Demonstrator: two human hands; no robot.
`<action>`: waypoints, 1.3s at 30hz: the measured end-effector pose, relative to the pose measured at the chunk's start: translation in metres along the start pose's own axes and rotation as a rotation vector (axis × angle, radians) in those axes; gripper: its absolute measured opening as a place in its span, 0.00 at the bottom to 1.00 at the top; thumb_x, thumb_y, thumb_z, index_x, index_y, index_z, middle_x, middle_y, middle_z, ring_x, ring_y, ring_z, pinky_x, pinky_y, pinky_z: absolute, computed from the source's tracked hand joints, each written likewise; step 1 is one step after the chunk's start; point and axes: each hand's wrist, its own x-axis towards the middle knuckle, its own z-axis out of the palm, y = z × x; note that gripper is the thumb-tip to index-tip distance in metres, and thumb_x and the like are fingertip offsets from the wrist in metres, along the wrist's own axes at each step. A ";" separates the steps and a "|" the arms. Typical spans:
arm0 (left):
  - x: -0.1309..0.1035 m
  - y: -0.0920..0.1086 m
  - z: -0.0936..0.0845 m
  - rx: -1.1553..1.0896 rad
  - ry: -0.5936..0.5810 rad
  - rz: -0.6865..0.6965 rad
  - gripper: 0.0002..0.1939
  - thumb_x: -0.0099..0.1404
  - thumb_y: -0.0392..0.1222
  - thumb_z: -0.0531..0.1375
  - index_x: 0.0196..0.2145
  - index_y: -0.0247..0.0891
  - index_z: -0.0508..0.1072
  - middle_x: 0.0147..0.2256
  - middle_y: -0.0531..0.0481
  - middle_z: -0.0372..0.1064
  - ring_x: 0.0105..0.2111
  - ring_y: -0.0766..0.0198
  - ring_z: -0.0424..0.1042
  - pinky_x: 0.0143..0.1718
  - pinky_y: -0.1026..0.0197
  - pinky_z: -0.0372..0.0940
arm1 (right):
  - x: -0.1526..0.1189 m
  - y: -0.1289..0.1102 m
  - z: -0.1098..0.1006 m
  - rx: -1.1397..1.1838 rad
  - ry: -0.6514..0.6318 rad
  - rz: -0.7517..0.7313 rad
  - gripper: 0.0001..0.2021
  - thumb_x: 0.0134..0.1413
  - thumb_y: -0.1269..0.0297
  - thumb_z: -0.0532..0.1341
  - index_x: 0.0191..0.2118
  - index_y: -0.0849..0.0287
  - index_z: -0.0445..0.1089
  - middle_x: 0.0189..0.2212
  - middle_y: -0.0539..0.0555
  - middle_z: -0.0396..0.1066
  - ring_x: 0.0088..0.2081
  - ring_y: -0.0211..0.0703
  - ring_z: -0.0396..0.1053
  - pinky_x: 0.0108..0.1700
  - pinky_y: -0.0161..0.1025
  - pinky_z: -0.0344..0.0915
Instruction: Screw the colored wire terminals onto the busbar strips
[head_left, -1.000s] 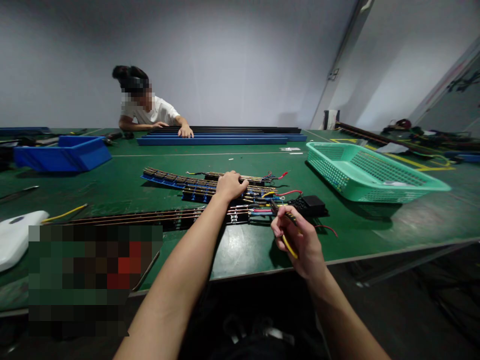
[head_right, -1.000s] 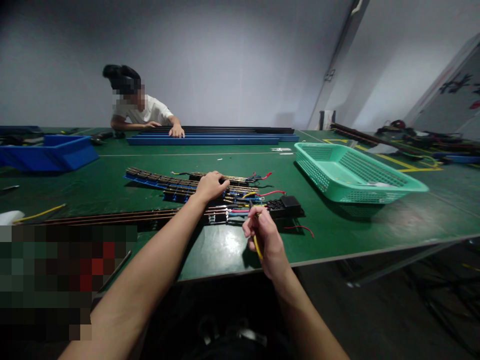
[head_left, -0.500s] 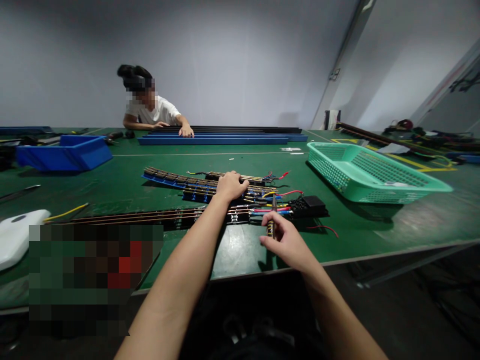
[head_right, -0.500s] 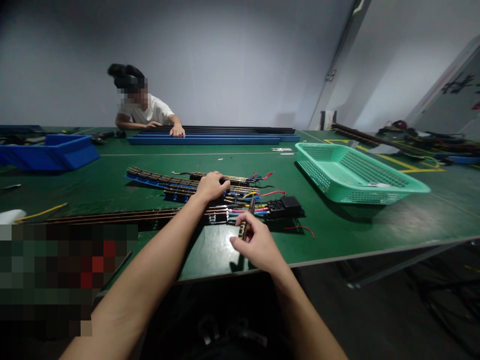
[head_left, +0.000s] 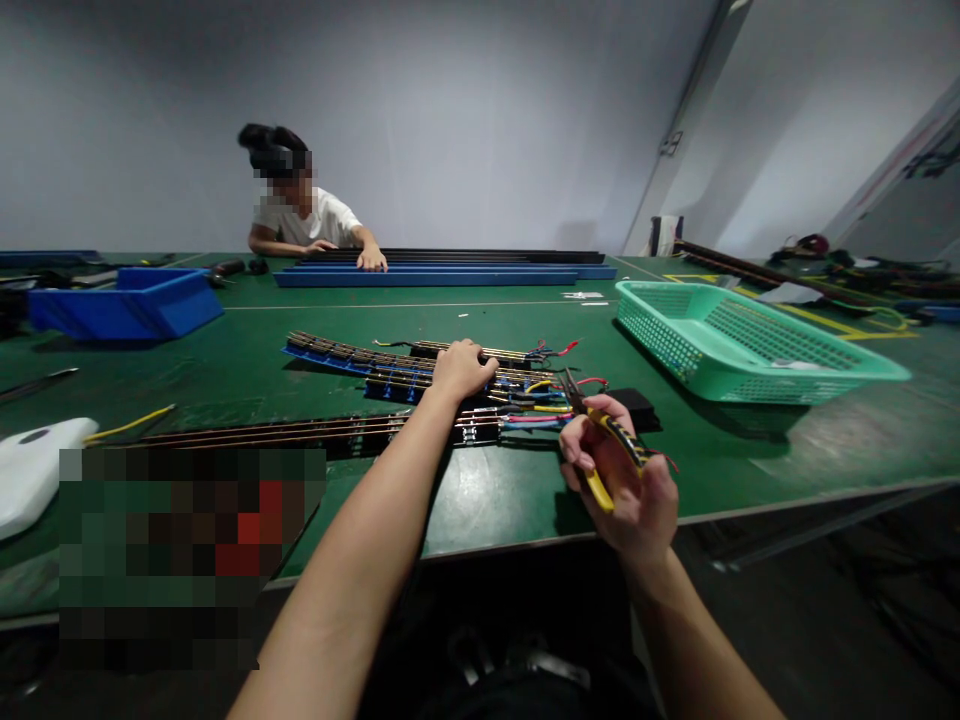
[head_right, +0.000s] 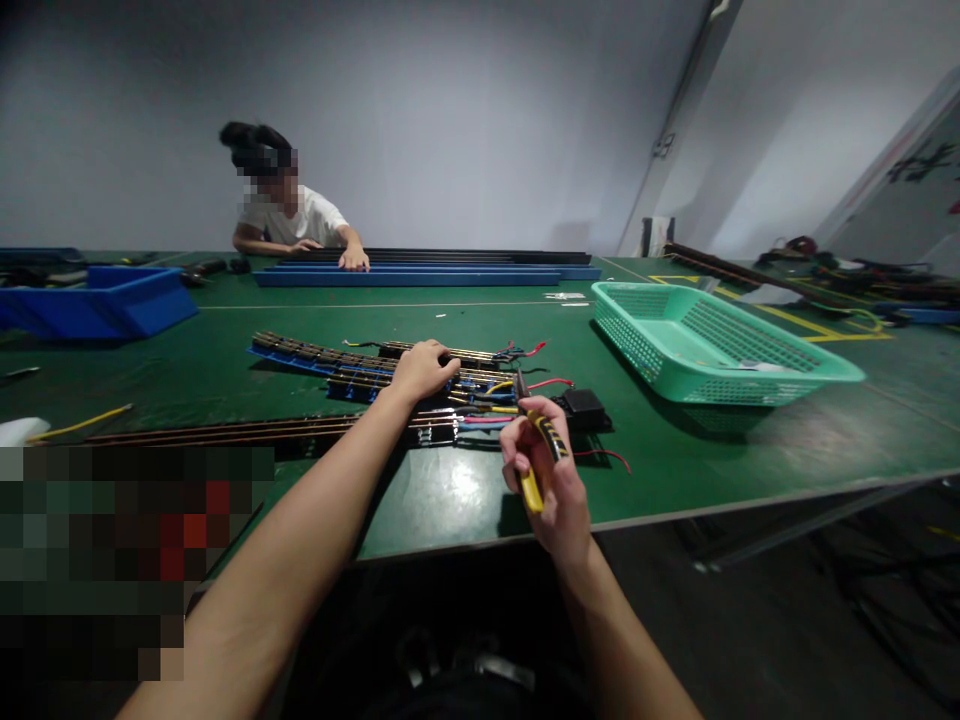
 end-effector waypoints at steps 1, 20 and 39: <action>0.000 0.000 0.000 -0.003 0.000 0.001 0.21 0.68 0.52 0.52 0.46 0.38 0.80 0.49 0.42 0.75 0.51 0.51 0.71 0.51 0.54 0.66 | 0.006 -0.005 -0.003 0.023 0.014 0.023 0.30 0.48 0.31 0.57 0.49 0.47 0.61 0.28 0.49 0.58 0.25 0.40 0.50 0.23 0.33 0.51; 0.000 0.000 0.001 0.009 0.015 0.005 0.21 0.69 0.52 0.53 0.46 0.39 0.80 0.50 0.43 0.75 0.51 0.51 0.71 0.52 0.53 0.66 | 0.050 -0.010 -0.010 -0.145 -0.179 0.418 0.25 0.54 0.37 0.59 0.47 0.52 0.63 0.25 0.47 0.66 0.22 0.34 0.50 0.18 0.26 0.40; -0.003 -0.002 0.003 0.047 -0.014 0.073 0.34 0.65 0.67 0.54 0.51 0.35 0.77 0.52 0.38 0.71 0.54 0.46 0.68 0.54 0.50 0.64 | 0.031 0.017 0.000 -0.337 -0.172 0.279 0.17 0.51 0.54 0.67 0.45 0.53 0.69 0.24 0.44 0.60 0.23 0.33 0.53 0.23 0.30 0.50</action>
